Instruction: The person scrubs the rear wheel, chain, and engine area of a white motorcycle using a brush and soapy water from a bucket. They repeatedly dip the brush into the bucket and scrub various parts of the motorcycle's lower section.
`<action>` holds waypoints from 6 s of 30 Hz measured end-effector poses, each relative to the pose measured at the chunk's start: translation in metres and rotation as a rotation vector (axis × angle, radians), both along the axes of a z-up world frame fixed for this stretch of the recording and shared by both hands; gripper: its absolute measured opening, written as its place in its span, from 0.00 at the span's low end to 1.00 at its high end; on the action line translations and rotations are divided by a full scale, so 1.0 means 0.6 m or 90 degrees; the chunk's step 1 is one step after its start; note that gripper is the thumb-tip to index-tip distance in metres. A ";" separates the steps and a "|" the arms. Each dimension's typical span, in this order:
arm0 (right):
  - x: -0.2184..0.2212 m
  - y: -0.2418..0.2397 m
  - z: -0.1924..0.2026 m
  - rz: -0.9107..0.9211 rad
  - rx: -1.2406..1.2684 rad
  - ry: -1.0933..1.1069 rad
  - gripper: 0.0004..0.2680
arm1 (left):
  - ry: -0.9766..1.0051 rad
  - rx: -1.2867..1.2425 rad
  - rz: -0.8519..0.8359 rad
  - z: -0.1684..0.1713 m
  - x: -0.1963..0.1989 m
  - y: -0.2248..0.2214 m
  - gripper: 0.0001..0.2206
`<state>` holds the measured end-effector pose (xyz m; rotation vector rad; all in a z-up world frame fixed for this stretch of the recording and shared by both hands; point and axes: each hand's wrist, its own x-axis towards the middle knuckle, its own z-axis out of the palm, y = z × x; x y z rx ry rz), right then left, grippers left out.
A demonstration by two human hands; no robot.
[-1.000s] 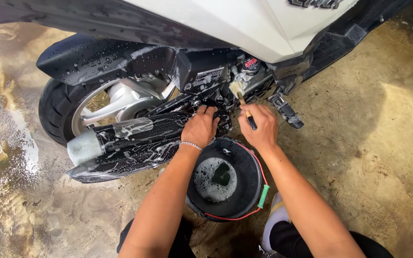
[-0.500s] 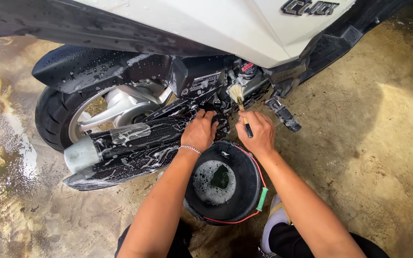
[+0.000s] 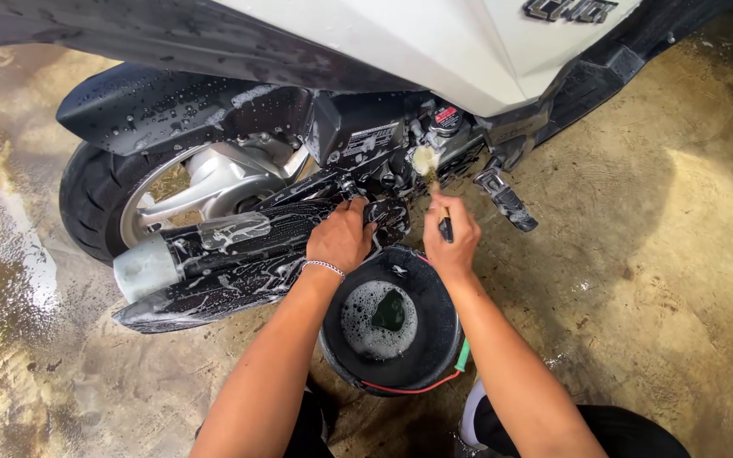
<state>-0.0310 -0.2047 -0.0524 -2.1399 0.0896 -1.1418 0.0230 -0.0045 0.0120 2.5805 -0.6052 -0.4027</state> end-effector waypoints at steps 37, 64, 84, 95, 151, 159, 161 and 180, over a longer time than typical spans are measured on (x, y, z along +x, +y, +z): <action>0.008 0.022 0.022 -0.152 0.222 -0.110 0.05 | -0.010 0.007 -0.011 0.007 -0.002 -0.002 0.23; 0.035 0.016 0.017 -0.171 0.260 -0.063 0.04 | -0.016 0.011 -0.016 -0.001 -0.002 -0.009 0.23; 0.017 0.024 0.003 -0.103 0.320 0.006 0.06 | -0.039 0.007 -0.020 0.001 -0.006 -0.008 0.23; 0.025 0.003 0.014 -0.090 0.273 -0.004 0.04 | -0.036 0.005 -0.023 -0.001 0.000 -0.008 0.23; 0.041 0.042 0.086 -0.096 0.279 -0.137 0.06 | -0.010 0.008 -0.023 0.004 0.001 -0.002 0.24; 0.015 0.044 0.045 -0.092 0.077 -0.073 0.04 | -0.023 -0.013 -0.038 -0.013 0.003 0.001 0.23; 0.017 0.026 0.016 -0.073 0.034 -0.037 0.03 | -0.019 -0.009 -0.037 -0.019 0.000 0.002 0.23; 0.030 -0.116 -0.008 0.108 -0.341 -0.021 0.03 | 0.011 -0.012 -0.024 0.003 0.000 -0.001 0.24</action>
